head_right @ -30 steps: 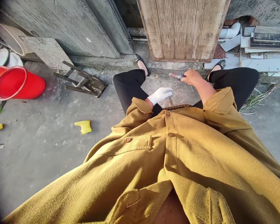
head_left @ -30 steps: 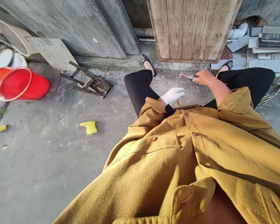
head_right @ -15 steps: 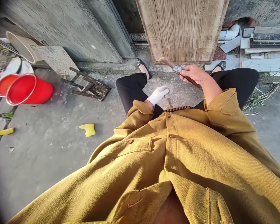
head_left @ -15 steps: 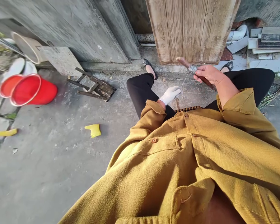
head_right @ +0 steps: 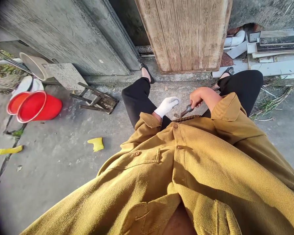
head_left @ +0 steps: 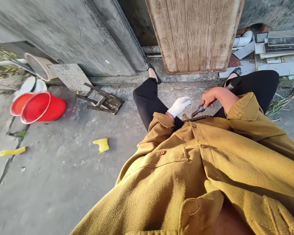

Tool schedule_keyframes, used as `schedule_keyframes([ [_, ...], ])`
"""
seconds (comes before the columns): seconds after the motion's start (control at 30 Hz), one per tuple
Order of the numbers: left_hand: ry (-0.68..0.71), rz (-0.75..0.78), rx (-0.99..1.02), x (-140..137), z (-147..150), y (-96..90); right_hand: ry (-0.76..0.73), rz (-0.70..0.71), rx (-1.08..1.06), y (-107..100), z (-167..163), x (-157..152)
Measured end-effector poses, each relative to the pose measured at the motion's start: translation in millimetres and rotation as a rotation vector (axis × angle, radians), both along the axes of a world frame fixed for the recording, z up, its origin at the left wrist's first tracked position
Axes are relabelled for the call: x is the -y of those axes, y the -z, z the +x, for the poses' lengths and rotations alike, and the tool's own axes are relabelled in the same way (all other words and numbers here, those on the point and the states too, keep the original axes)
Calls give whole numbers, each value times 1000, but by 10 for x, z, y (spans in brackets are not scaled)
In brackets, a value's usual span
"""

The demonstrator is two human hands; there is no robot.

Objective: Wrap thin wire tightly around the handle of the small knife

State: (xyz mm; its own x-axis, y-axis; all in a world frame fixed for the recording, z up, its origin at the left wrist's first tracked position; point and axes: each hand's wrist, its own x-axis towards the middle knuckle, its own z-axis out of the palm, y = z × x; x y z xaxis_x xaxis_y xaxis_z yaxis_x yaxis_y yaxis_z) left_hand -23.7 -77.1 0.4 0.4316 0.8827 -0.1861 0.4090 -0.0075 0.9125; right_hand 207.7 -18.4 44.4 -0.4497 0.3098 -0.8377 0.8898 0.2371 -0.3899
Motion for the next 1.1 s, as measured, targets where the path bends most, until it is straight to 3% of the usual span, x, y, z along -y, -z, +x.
schedule_keyframes([
  [0.1, -53, 6, 35, -50, 0, 72, -30, -148, -280, -129, 63, 23],
  [0.17, -68, -25, 66, -80, 36, 143, 96, -105, -496, -231, 140, 15],
  [0.33, -47, -107, 85, -103, 171, 233, 839, 206, -899, -326, 220, -47],
  [0.4, 4, -89, 34, -88, 215, 225, 1061, 329, -887, -283, 189, -83],
  [0.5, 115, -5, -68, -63, 247, 202, 1162, 439, -649, -190, 149, -119],
  [0.63, 188, 115, -200, -50, 216, 182, 1079, 460, -435, -114, 214, -138],
  [0.77, 188, 135, -228, -36, 175, 151, 982, 472, -320, -61, 348, -211],
  [0.9, 176, 166, -165, -31, 175, 135, 653, 495, -66, 47, 351, -257],
  [1.0, 12, 196, -76, -76, 168, 166, 296, 276, 37, 103, 261, -184],
  [1.1, -153, 112, 52, -155, 150, 220, 55, -24, -83, 33, 190, -67],
])
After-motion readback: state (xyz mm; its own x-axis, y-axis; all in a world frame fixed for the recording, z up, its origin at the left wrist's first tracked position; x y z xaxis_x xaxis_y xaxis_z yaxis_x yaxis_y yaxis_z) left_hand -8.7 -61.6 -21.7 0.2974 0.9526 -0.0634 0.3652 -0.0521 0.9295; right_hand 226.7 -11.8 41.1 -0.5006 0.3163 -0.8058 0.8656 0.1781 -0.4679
